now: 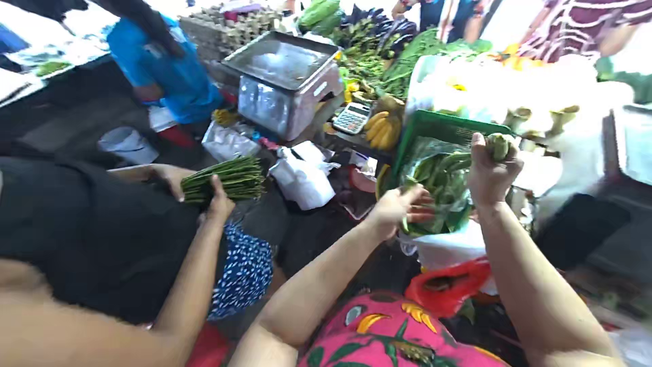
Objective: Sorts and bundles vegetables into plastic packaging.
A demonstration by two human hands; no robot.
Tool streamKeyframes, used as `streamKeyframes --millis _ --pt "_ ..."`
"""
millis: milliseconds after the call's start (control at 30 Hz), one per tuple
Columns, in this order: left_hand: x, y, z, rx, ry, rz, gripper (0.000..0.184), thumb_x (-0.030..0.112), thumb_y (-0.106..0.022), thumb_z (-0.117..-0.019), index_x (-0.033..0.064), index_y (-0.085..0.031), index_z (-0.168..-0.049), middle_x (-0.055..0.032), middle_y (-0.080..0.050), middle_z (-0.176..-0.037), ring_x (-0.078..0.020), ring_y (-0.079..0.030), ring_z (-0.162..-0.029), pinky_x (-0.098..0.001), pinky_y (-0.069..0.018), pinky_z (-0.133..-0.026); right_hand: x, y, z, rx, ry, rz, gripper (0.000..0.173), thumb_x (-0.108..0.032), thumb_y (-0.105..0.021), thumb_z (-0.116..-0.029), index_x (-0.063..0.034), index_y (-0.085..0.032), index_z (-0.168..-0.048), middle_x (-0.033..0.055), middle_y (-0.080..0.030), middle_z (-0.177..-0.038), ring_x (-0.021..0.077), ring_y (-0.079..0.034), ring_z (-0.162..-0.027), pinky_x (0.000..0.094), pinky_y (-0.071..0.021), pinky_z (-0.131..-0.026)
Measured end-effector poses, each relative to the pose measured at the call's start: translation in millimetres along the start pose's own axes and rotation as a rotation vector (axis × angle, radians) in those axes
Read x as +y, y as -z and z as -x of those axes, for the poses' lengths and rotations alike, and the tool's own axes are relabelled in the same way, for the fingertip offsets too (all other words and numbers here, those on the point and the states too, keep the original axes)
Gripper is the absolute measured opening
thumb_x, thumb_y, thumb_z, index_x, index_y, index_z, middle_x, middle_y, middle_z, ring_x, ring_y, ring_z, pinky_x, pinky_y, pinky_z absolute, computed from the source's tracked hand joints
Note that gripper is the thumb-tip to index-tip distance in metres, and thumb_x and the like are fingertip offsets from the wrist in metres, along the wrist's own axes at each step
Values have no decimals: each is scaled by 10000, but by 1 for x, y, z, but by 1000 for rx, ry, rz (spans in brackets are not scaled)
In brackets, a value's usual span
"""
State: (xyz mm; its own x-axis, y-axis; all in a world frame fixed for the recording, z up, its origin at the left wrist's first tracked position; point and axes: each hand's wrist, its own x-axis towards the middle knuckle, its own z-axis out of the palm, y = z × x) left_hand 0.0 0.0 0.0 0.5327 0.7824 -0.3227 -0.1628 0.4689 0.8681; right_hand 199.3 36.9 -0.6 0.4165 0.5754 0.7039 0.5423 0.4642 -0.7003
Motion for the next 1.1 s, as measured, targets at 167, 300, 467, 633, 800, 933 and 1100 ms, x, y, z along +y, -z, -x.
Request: streamKeyframes --millis 167,300,467,633,800,933,1100 --pt "-7 -7 -20 -96 33 342 524 359 -300 -1137 -45 -484 -1414 -172 -674 -1242 -233 -701 -1080 -362 -568 -965 -31 11 37 17 153 -1 171 -207 -683 -994 -51 -628 -951 -27 -604 -764 32 -596 -656 257 -556 -617" --pt "4 -19 -18 -65 78 277 356 330 -414 -1111 34 -608 -1149 -57 -684 -872 -114 -678 -750 -266 -583 -702 -20 22 75 -332 578 28 123 -214 -654 -989 -106 -691 -946 80 -695 -898 217 -669 -970 409 -509 -992" --pt "-7 -14 -27 -191 104 205 415 381 -386 -1111 58 -634 -1036 -52 -673 -774 -90 -636 -606 -232 -540 -547 -29 35 87 -514 708 127 114 -134 -523 -1032 -141 -632 -1002 58 -663 -964 222 -623 -1022 364 -444 -1047" --pt "-11 -19 -19 -173 -17 358 305 254 -405 -1116 37 -586 -1229 -91 -708 -938 -133 -706 -772 -265 -600 -672 -25 35 86 -291 496 -107 277 -390 -740 -950 -144 -614 -966 28 -656 -1024 157 -625 -1114 330 -507 -1021" --pt "-8 -16 -9 -141 -78 418 263 144 -407 -1106 37 -522 -1317 -109 -691 -1051 -194 -715 -909 -345 -611 -816 -31 30 88 -131 310 -197 255 -464 -672 -978 -211 -649 -956 -58 -613 -1058 57 -575 -1113 232 -479 -967" --pt "-9 -19 0 -77 -45 384 166 168 -479 -1089 64 -518 -1213 -74 -693 -938 -146 -704 -809 -298 -601 -732 -28 24 102 -222 412 -137 273 -457 -694 -966 -194 -622 -957 -11 -622 -1070 125 -575 -1167 313 -457 -1050" --pt "-14 -13 3 -23 -8 378 274 118 -537 -1060 37 -508 -1320 -105 -728 -1033 -154 -727 -842 -296 -607 -738 -21 16 119 -313 499 -22 262 -417 -740 -933 -208 -596 -999 15 -590 -1193 169 -505 -1269 362 -358 -1131"
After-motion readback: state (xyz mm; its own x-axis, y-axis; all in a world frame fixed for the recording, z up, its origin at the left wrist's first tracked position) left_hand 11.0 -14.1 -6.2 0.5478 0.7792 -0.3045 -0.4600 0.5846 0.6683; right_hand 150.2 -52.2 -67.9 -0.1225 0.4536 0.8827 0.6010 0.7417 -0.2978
